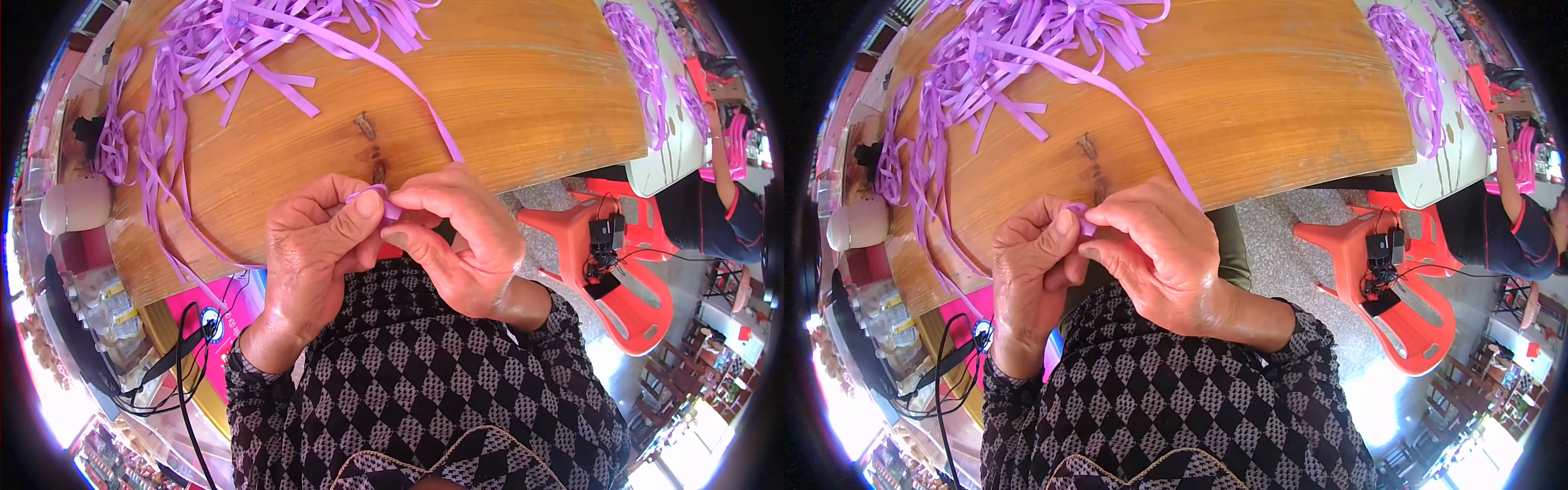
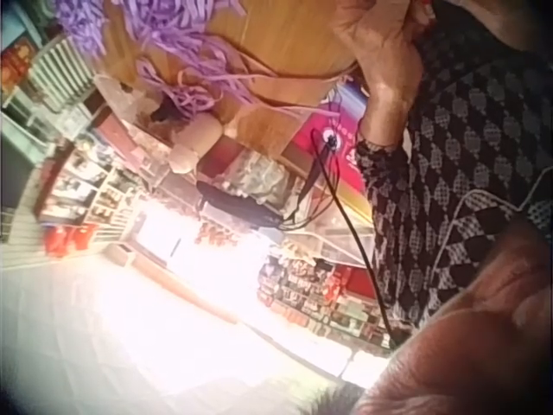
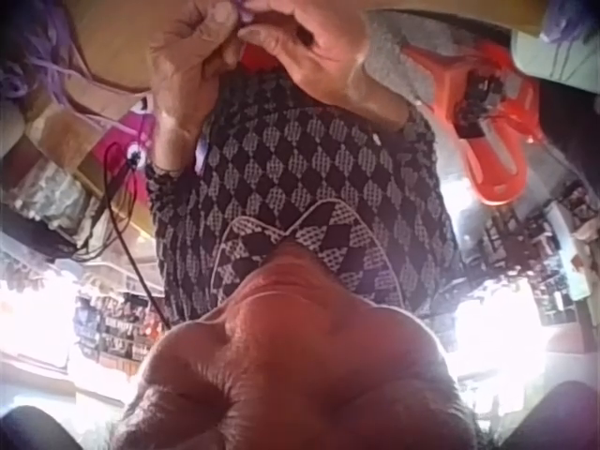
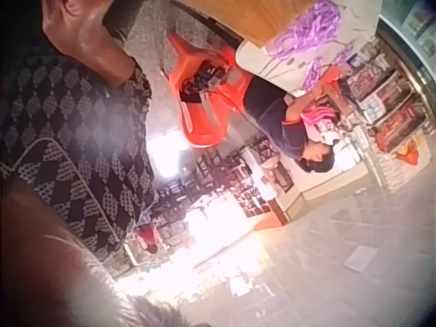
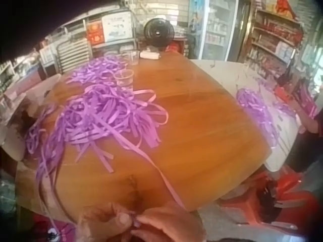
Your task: The person picks up a purple ribbon from a pile on a wooden table and rolls one end into a small bud. They then fold and wrap the remaining length of the ribbon around the center to form a flower shape.
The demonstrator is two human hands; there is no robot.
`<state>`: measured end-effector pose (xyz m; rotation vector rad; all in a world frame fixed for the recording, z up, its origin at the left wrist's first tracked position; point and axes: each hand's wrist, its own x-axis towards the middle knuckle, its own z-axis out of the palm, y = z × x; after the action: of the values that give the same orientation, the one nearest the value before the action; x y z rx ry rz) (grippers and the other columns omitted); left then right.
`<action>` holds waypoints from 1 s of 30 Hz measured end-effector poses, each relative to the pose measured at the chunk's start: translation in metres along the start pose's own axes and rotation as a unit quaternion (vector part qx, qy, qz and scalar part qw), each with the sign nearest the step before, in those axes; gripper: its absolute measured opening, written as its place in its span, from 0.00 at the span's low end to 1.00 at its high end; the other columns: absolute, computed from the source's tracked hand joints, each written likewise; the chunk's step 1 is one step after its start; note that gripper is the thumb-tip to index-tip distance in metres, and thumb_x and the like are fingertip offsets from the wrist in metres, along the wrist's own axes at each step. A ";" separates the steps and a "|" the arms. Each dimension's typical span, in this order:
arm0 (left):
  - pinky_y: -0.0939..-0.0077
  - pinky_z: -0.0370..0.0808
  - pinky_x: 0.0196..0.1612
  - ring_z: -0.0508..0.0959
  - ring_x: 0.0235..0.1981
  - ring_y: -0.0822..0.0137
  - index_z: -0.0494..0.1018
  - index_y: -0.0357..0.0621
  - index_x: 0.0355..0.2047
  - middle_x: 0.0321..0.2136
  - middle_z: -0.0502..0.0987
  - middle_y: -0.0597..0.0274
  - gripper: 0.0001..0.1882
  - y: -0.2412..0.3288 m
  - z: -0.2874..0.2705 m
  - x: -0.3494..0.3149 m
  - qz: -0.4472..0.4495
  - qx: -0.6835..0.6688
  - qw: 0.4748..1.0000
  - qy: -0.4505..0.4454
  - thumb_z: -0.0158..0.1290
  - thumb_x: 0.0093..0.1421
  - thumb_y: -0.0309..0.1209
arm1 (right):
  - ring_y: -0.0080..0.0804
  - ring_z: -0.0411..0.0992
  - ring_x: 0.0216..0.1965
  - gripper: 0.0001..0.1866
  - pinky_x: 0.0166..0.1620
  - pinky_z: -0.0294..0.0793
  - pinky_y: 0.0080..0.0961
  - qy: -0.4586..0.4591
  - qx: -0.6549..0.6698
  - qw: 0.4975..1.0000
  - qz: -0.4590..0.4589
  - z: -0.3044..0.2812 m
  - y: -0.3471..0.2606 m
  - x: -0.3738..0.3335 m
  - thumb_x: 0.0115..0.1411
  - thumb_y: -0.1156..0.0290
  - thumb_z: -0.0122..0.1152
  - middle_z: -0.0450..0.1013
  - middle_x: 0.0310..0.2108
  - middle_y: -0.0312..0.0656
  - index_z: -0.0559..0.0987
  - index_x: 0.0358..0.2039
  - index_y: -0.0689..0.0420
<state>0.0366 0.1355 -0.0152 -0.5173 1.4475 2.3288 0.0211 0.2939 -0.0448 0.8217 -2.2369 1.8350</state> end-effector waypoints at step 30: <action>0.91 0.63 0.19 0.67 0.16 0.80 0.71 0.35 0.31 0.20 0.73 0.65 0.08 -0.011 0.005 -0.004 0.043 0.012 0.998 0.032 0.53 0.58 0.30 | 0.36 0.70 0.24 0.16 0.26 0.67 0.25 0.055 -0.061 0.991 -0.102 0.003 0.006 0.002 0.41 0.84 0.66 0.73 0.26 0.47 0.75 0.33 0.67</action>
<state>0.0448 0.1436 -0.0196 -0.5383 1.5534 2.3788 0.0172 0.2909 -0.0497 0.8672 -2.0891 1.5951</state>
